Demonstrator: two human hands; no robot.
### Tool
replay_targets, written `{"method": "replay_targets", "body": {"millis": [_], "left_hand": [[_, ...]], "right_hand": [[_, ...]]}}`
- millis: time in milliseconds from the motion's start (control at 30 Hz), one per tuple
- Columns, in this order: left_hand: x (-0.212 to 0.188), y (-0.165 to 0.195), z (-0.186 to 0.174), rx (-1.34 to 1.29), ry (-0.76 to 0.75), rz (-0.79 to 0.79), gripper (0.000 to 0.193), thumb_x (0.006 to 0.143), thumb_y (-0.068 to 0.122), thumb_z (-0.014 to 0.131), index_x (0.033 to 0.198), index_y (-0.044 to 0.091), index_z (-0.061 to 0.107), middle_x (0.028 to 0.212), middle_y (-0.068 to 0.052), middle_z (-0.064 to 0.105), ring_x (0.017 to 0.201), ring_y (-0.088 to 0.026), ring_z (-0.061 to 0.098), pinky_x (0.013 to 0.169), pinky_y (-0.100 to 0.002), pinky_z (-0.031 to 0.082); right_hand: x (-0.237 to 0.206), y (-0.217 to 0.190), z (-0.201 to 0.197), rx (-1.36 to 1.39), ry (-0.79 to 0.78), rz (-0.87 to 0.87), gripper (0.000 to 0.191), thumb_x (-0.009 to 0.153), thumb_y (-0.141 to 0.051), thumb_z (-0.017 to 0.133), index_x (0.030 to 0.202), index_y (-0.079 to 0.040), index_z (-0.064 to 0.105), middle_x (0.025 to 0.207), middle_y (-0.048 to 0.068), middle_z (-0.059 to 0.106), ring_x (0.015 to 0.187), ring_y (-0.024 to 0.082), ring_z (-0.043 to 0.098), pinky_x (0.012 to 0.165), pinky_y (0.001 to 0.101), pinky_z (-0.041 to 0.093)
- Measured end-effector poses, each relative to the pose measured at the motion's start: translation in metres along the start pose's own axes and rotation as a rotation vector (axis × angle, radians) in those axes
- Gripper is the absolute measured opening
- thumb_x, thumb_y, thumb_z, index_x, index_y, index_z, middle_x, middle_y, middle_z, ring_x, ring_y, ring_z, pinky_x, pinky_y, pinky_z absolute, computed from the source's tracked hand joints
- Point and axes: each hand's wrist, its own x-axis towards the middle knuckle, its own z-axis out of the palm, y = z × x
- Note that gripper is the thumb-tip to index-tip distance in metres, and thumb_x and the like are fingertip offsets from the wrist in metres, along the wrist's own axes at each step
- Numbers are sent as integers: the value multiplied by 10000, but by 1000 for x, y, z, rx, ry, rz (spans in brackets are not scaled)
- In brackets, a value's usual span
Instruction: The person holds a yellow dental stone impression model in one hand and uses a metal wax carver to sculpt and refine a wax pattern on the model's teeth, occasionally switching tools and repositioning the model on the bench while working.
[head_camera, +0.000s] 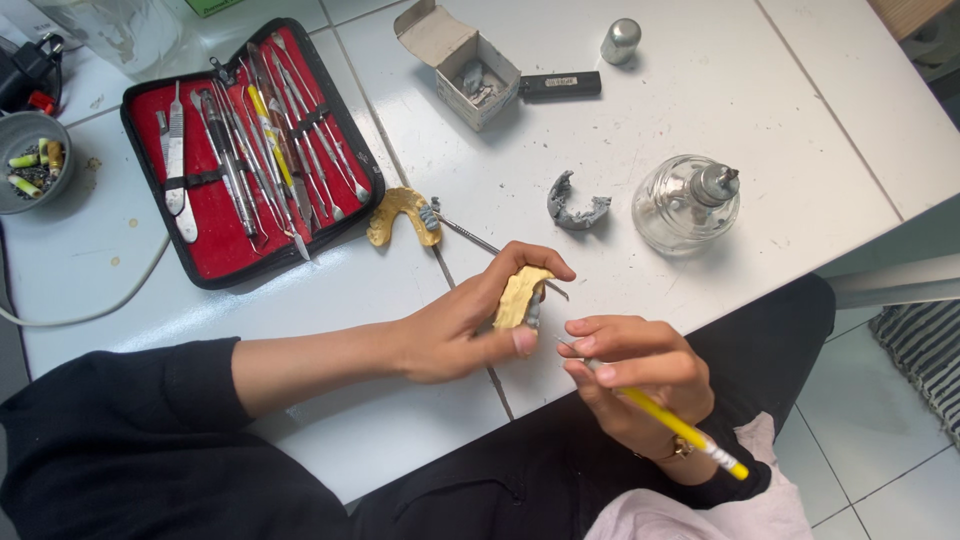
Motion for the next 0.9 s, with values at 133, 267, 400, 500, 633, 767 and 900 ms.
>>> {"method": "replay_targets", "body": {"millis": [133,267,400,500,633,767,900], "left_hand": [[-1,-9,6,88,10,101,785,924,294,776,1472,22,286,1305,-155,525,1139,-206,641,965,-336,535],[0,-19,8,119,-4,211,760,958,221,780,1446,9,237,1307,-166,508,1190,-224,652,996,-333,554],[1,-19,5,62,-39,82,713,926,254,761,1429,7,319,1243,-158,585,1095,-215,692,906,-335,582],[5,-13,2,33,-51,76,703,937,250,741,1470,12,349,1221,-146,629,1115,-228,691,939,-348,578],[10,-10,-1,13,-69,106,698,964,242,732,1507,26,351,1340,-144,634,1229,-241,684,1031,-354,571],[10,-13,-2,43,-53,107,692,958,253,732,1506,25,375,1351,-144,645,1253,-254,692,1057,-359,567],[8,-16,-1,26,-60,103,689,962,272,720,1505,26,374,1371,-148,646,1267,-258,693,1076,-363,565]], "right_hand": [[11,2,8,-93,-35,-114,392,865,52,788,1084,-96,499,1070,132,636,1048,320,760,877,377,698],[12,6,7,-95,-50,-154,377,882,50,774,1092,-93,495,1067,123,632,1015,319,774,876,402,713],[13,9,4,-136,-50,-209,380,877,45,781,1090,-89,496,1050,118,624,989,318,779,845,392,720],[15,9,3,-154,-47,-219,380,871,42,779,1090,-85,497,1048,126,624,980,327,779,834,396,719],[13,12,2,-149,-27,-196,379,883,45,776,1102,-78,493,1074,125,611,991,340,775,856,408,714],[8,20,3,-149,-8,-210,357,866,48,766,1094,-76,521,1088,130,588,989,351,770,862,418,718],[1,23,4,-162,-10,-224,363,876,57,770,1101,-76,518,1099,123,579,1013,350,768,874,410,720]]}}
